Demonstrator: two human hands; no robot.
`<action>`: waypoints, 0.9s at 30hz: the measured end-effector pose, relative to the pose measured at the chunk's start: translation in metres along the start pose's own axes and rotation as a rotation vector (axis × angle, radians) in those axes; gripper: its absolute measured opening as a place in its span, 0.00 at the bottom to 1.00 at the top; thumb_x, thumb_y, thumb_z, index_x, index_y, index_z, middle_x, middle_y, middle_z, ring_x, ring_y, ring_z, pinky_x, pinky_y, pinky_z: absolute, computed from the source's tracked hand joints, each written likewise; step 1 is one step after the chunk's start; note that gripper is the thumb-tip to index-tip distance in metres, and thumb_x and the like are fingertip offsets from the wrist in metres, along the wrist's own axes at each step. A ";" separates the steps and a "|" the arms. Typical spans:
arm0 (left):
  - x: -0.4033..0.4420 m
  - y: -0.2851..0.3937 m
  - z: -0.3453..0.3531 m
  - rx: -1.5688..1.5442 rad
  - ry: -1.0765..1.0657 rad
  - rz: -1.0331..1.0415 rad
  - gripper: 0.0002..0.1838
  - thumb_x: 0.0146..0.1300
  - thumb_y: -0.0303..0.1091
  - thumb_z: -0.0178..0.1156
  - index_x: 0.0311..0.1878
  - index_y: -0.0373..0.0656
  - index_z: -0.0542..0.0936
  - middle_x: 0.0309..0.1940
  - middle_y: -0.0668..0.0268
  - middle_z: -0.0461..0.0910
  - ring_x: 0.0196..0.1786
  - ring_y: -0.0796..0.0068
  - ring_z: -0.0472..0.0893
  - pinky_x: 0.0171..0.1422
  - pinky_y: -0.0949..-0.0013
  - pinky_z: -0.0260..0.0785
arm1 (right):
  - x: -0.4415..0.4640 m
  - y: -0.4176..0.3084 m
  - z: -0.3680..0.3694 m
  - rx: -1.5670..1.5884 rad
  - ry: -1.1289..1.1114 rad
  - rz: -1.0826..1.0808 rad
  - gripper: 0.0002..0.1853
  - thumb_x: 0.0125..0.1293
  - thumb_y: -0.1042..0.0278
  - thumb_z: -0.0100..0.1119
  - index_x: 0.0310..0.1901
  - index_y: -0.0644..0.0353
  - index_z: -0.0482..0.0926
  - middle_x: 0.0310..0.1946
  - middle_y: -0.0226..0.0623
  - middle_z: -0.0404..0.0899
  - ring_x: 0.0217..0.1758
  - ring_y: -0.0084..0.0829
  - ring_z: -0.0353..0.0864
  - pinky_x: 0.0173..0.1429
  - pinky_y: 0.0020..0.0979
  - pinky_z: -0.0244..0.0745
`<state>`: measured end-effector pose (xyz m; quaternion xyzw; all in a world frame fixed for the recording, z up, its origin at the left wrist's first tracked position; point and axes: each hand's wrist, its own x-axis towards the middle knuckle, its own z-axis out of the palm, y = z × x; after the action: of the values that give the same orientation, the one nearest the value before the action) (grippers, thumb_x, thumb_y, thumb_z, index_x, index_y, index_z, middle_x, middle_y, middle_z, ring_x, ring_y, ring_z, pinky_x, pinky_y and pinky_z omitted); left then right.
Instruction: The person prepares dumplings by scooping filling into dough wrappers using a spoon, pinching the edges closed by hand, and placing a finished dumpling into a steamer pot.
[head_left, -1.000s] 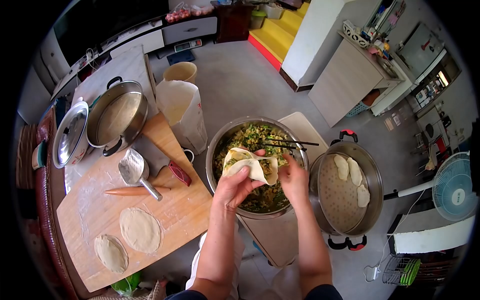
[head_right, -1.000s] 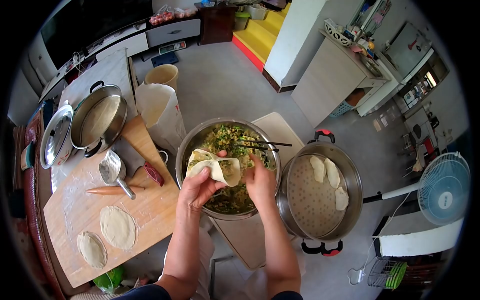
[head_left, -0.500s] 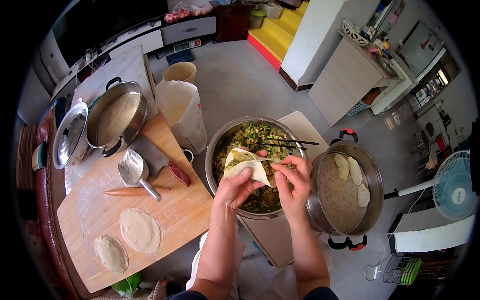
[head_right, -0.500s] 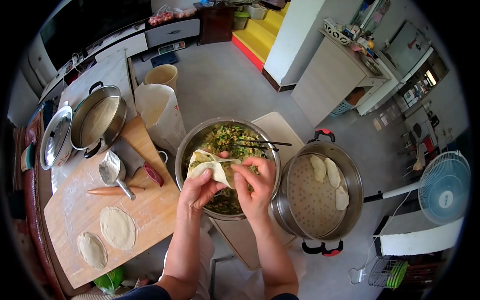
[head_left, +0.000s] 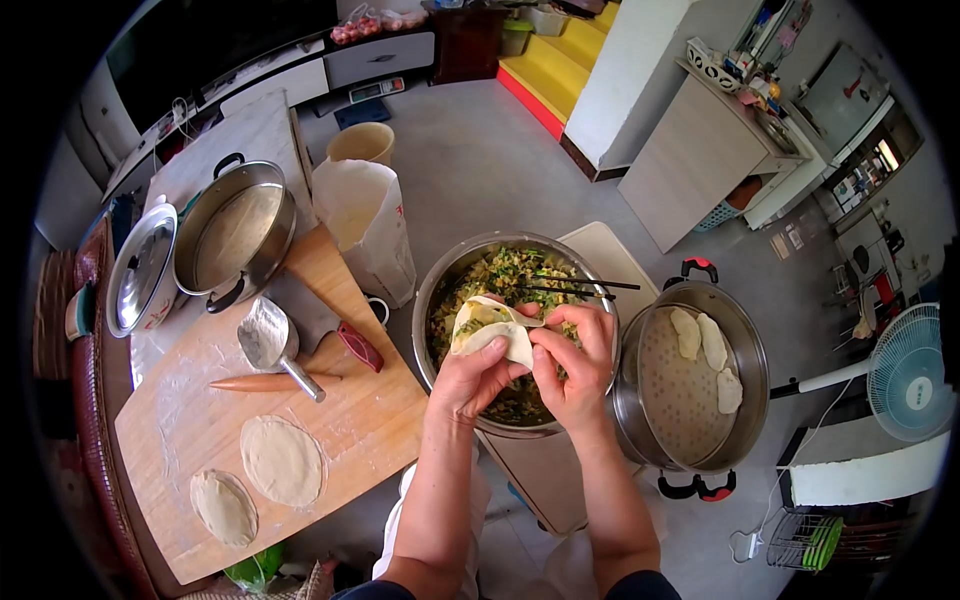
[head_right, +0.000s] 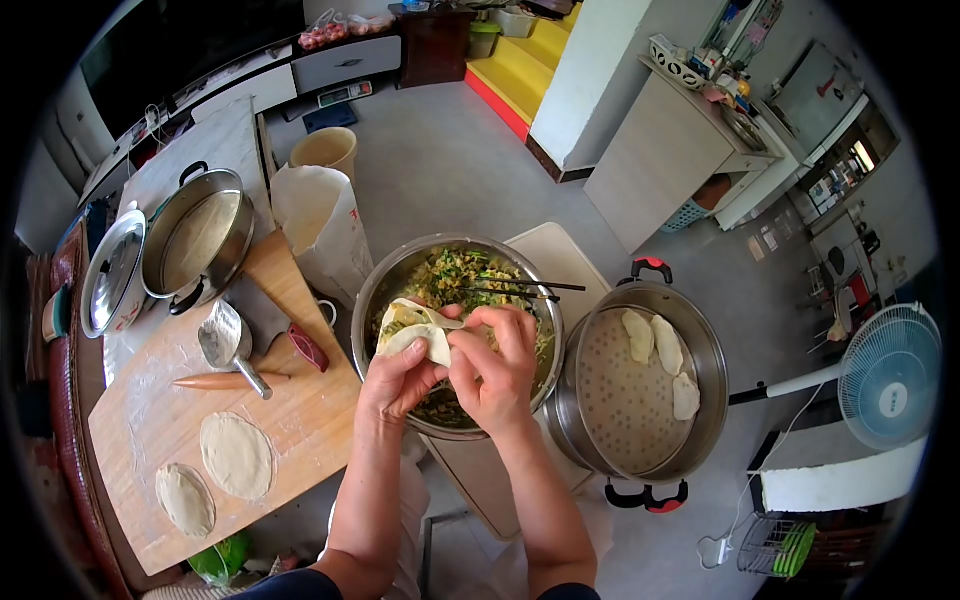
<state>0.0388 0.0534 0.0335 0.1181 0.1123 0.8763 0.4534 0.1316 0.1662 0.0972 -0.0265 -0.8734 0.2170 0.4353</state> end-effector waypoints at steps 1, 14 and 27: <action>0.000 0.001 0.003 -0.008 0.003 -0.002 0.27 0.66 0.24 0.62 0.66 0.47 0.65 0.64 0.49 0.72 0.61 0.54 0.79 0.56 0.55 0.84 | 0.001 0.000 -0.001 -0.020 -0.002 -0.022 0.07 0.55 0.76 0.62 0.36 0.60 0.85 0.42 0.36 0.77 0.49 0.42 0.73 0.51 0.43 0.72; 0.001 -0.001 0.003 0.018 0.016 0.015 0.26 0.66 0.24 0.61 0.65 0.47 0.66 0.64 0.50 0.72 0.62 0.53 0.79 0.56 0.56 0.84 | 0.000 0.002 -0.006 0.036 0.016 0.029 0.06 0.57 0.75 0.62 0.37 0.62 0.85 0.42 0.36 0.78 0.49 0.41 0.74 0.53 0.40 0.71; -0.001 -0.001 -0.005 0.003 0.014 0.025 0.28 0.65 0.27 0.64 0.66 0.44 0.66 0.63 0.50 0.74 0.63 0.50 0.78 0.60 0.45 0.80 | -0.056 0.058 0.001 -0.065 -0.098 0.312 0.09 0.59 0.80 0.63 0.41 0.62 0.84 0.42 0.41 0.82 0.46 0.43 0.80 0.49 0.36 0.75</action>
<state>0.0383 0.0523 0.0281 0.1142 0.1151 0.8825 0.4414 0.1567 0.2054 0.0314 -0.1651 -0.8855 0.2546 0.3520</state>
